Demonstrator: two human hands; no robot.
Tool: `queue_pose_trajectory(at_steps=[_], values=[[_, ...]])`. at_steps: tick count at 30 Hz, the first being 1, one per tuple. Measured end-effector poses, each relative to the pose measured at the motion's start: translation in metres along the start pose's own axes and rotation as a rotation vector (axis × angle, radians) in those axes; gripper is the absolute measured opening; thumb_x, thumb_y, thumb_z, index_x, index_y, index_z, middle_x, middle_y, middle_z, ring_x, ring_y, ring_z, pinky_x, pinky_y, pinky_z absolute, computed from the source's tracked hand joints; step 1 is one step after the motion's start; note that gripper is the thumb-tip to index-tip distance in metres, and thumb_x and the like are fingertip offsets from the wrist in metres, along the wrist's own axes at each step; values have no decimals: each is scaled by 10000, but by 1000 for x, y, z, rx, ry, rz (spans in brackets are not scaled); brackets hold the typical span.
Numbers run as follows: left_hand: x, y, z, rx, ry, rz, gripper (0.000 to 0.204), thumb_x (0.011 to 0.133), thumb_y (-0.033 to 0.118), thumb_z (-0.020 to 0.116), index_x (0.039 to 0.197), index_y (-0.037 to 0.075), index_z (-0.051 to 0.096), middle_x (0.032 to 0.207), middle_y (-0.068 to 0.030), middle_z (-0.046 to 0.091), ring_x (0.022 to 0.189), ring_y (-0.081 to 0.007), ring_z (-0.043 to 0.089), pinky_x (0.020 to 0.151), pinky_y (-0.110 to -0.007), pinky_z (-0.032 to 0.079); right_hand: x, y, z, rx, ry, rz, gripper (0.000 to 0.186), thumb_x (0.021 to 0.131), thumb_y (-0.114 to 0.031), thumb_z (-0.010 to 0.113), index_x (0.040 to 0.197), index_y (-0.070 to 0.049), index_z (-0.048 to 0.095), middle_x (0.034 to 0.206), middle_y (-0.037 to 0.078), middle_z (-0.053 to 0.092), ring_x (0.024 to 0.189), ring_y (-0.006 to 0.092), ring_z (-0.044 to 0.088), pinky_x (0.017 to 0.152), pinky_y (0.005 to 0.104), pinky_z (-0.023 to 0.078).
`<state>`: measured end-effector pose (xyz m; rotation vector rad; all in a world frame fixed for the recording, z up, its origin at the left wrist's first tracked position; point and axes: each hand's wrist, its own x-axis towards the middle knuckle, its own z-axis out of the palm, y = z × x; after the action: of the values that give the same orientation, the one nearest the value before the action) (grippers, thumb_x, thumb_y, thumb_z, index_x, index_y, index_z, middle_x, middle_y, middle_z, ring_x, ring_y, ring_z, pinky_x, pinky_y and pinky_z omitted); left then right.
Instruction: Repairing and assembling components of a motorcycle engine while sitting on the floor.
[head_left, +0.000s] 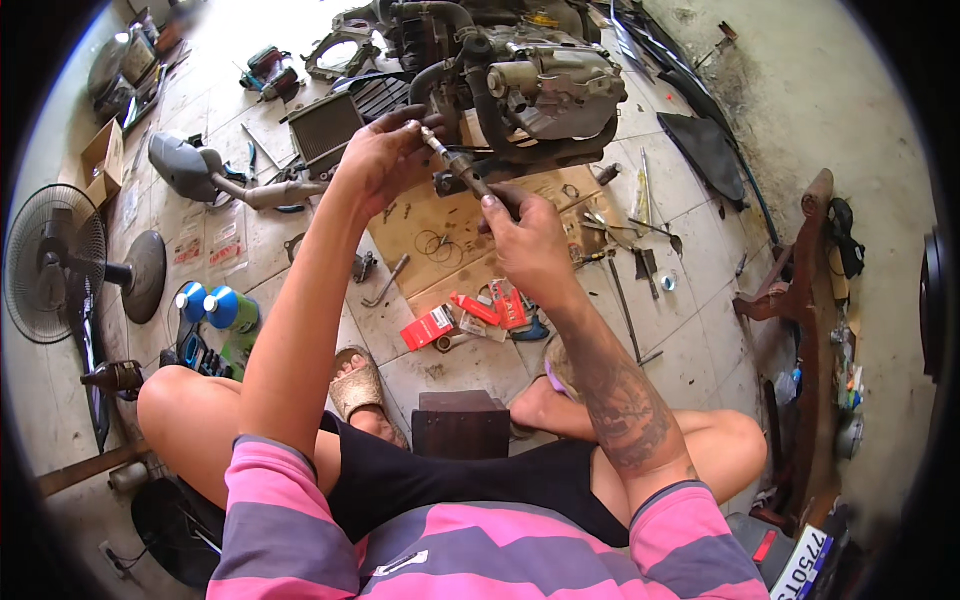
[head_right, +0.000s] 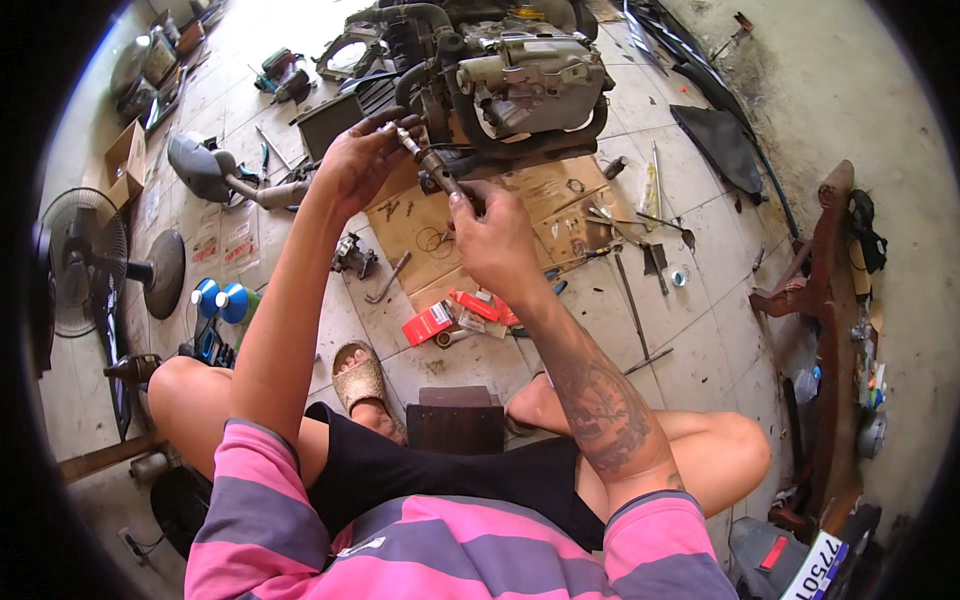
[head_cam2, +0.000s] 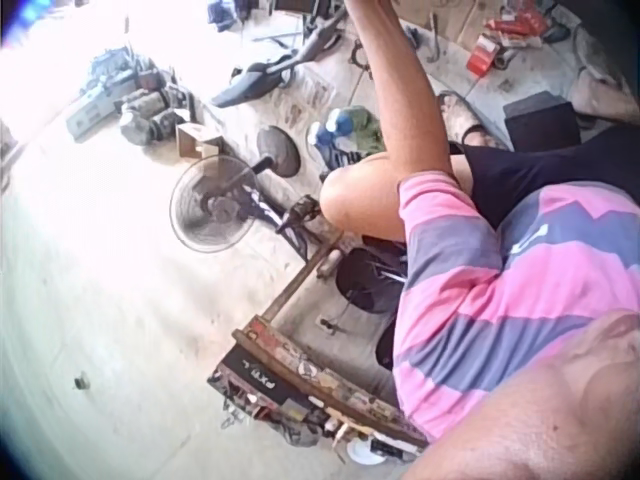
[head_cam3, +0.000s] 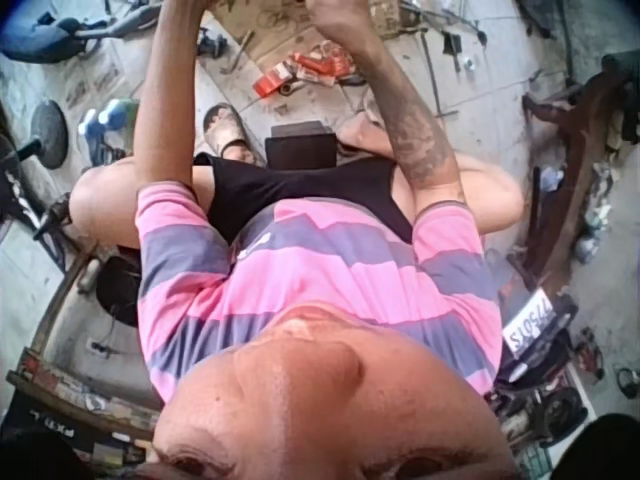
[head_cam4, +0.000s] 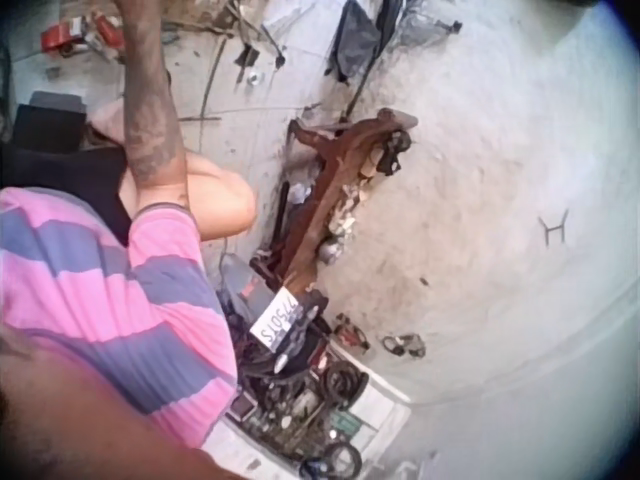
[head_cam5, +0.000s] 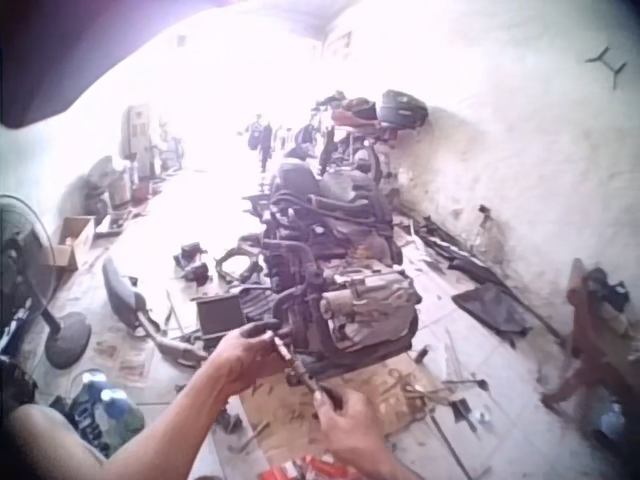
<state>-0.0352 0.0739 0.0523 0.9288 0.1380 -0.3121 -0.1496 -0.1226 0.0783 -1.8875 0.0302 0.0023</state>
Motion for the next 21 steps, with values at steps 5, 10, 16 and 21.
queue_pose_trajectory(at_steps=[5, 10, 16, 21], values=[[-4, -4, 11, -3, -162, 33, 239, 1016, 88, 629, 1230, -16, 612, 1197, -149, 709, 1023, -213, 704, 894, -328, 620, -3, -9, -5, -18, 42, -57, 259, 980, -156, 630, 1128, 48, 688, 844, 113, 696, 755, 157, 649, 678, 333, 521], [-1, -17, 20, 164, -142, 9, 244, 988, 131, 687, 1151, -39, 623, 1131, -143, 730, 950, -182, 715, 882, -332, 619, -2, -5, -1, -227, 181, -235, 254, 961, -139, 663, 1135, 45, 656, 879, 120, 688, 812, 171, 653, 726, 346, 529], [11, -20, 21, 119, -318, 69, 229, 1036, 131, 609, 1211, -16, 600, 1188, -133, 714, 1008, -191, 717, 942, -351, 598, 9, 2, 0, 24, 187, 55, 242, 981, -177, 688, 1084, 36, 637, 902, 89, 691, 794, 145, 624, 714, 328, 522], [27, -17, 12, 197, -346, 38, 240, 991, 125, 679, 1169, -35, 664, 1084, -85, 727, 976, -155, 704, 898, -292, 583, 13, 1, -3, -191, 219, -64, 297, 1010, -272, 679, 1062, 17, 637, 854, 40, 640, 678, 95, 566, 600, 274, 489]])
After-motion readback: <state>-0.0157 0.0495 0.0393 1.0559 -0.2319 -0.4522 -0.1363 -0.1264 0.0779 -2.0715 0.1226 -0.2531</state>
